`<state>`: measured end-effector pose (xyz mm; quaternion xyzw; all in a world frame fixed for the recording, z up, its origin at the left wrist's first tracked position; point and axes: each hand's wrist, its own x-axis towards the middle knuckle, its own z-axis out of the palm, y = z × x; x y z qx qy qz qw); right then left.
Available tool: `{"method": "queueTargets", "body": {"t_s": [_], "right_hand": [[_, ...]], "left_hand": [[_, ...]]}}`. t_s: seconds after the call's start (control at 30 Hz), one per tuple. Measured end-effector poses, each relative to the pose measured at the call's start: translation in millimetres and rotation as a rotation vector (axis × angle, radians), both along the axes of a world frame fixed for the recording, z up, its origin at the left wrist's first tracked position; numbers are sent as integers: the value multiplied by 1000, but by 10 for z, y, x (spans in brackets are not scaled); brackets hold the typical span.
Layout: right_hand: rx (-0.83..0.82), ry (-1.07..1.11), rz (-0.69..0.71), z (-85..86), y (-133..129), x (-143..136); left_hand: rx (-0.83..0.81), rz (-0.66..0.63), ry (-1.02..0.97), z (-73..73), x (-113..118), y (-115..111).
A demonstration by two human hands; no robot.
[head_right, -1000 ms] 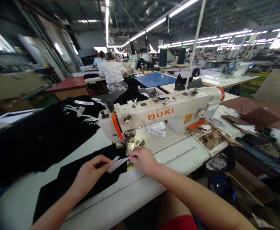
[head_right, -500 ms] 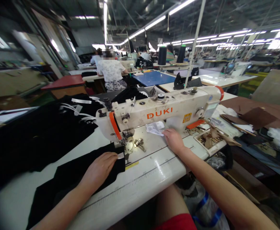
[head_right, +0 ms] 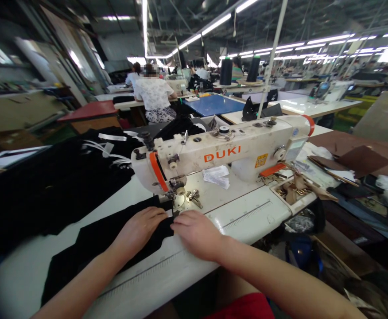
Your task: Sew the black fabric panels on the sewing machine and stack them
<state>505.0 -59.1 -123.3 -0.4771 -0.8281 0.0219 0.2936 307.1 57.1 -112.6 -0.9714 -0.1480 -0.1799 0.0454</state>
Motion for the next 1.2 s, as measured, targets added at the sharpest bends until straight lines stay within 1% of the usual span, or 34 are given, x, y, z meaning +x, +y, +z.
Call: {"method": "queueTargets", "body": {"t_s": [0.07, 0.13, 0.27, 0.53, 0.73, 0.83, 0.93, 1.03, 1.1, 1.2], "right_hand": [[-32, -38, 27, -19, -17, -160], [-49, -67, 15, -42, -21, -214], [-39, -84, 18, -72, -17, -186], [-59, -72, 16, -68, -18, -198], [-38, -87, 11, -82, -20, -191], [-48, -80, -9, -71, 36, -162], [-64, -94, -66, -50, 161, -111], [-70, -155, -105, -28, 297, -62], [-64, -204, -105, -19, 359, -41], [-43, -255, -89, -17, 404, -27]], "left_hand": [[-2, -15, -14, 6, 20, -1], [8, -29, -36, -1, 28, 2], [22, -49, -66, -47, 10, 17], [32, -56, -88, -114, -16, 20], [115, -68, -96, -119, -6, 12], [130, -56, -89, -108, 1, -3], [134, -38, -83, -101, 8, -24], [101, -13, -77, -111, 10, -61], [61, 24, -87, -129, 3, -103], [-8, 115, -101, -164, -21, -186]]}}
